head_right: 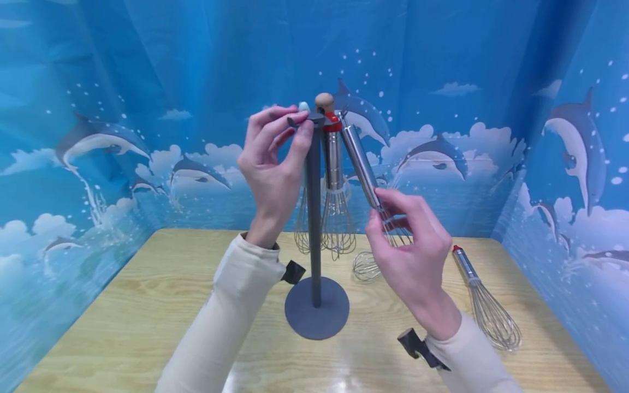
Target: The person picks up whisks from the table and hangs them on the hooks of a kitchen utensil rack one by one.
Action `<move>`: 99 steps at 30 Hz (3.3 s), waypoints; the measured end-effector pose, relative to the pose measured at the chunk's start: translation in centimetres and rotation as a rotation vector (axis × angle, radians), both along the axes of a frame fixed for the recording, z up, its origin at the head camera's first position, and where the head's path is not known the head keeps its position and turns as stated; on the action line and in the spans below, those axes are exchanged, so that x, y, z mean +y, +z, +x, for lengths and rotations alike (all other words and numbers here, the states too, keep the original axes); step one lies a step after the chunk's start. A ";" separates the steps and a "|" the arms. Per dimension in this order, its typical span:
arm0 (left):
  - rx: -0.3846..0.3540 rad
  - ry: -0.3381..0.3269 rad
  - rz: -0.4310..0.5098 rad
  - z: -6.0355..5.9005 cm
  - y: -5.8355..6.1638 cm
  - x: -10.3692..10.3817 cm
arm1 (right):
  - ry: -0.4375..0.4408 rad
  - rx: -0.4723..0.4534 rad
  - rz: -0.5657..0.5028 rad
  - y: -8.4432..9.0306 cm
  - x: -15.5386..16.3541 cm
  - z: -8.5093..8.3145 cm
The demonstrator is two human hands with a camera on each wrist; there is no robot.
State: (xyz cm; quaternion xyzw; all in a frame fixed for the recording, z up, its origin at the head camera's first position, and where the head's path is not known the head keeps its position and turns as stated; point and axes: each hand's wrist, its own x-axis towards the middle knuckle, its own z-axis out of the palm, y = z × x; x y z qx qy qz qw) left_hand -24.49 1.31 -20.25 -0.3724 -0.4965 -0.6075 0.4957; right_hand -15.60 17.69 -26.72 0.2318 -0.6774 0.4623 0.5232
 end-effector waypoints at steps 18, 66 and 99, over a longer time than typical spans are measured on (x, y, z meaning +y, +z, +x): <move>0.024 0.016 0.037 -0.1 -0.2 0.3 | -0.036 -0.027 0.058 -0.5 -0.3 -0.4; 0.115 0.521 -0.061 1.4 -0.4 1.1 | 0.064 -0.297 0.235 -3.8 -1.4 -1.5; 0.086 0.580 -0.147 1.6 -1.0 0.9 | -0.145 -0.419 0.230 -6.7 3.7 -0.9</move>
